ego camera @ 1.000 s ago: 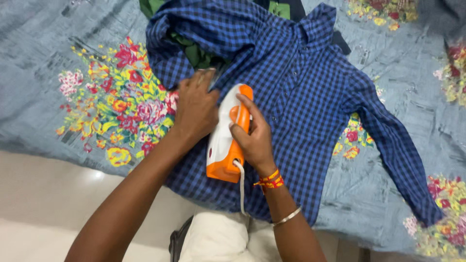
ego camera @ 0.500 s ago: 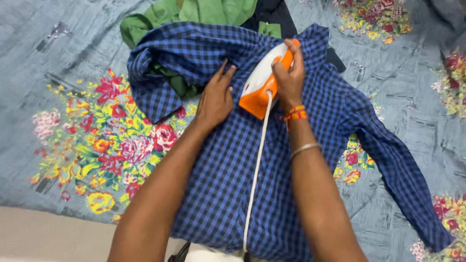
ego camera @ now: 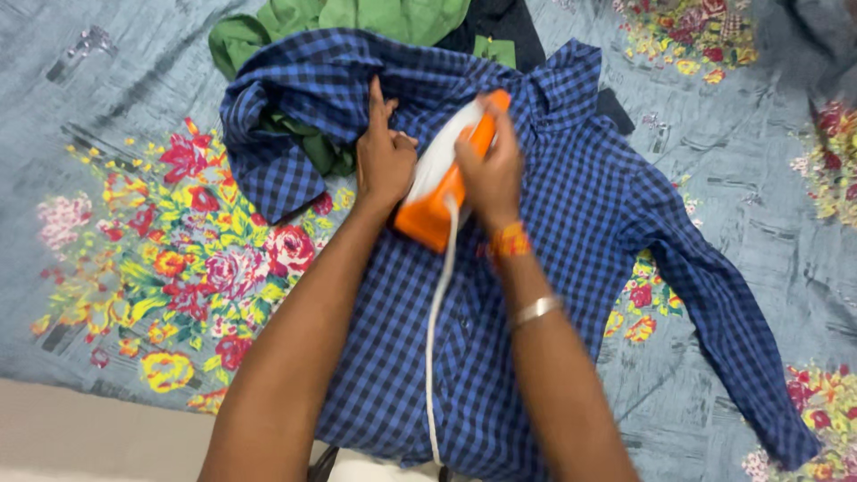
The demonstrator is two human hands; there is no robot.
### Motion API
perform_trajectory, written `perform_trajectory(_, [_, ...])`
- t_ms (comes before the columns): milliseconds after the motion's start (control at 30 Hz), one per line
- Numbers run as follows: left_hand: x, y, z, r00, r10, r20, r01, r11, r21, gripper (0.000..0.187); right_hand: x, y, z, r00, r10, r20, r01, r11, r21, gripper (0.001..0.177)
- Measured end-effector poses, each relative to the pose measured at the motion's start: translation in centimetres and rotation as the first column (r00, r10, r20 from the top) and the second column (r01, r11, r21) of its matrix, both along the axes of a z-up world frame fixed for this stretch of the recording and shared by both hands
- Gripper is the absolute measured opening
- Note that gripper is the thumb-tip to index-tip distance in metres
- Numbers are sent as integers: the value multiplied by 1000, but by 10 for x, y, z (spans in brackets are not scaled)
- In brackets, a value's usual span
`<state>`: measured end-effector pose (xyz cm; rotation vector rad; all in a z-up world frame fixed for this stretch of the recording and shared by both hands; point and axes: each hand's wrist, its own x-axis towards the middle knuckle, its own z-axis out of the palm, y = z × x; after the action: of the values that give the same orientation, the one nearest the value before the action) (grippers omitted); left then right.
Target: The person irons a blue checkered shirt laid out on a floral bedsheet. They smooth the fabric with one hand while moving an orange and white iron over the shirt's body and sleeves.
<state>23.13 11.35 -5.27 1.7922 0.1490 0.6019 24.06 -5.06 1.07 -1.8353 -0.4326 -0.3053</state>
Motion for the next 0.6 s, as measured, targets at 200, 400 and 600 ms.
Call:
perform_trajectory(200, [-17, -9, 10, 995, 17, 103, -37, 981, 192, 69, 87, -20, 16, 993, -17, -118, 25, 997, 67, 51])
perform_trajectory(400, [-13, -5, 10, 990, 4, 144, -11, 999, 47, 44, -11, -7, 19, 987, 118, -111, -117, 993, 20, 52])
perform_trajectory(600, [-20, -2, 14, 982, -50, 184, 51, 999, 3, 38, -70, 5, 30, 998, -59, -33, 50, 970, -237, 55])
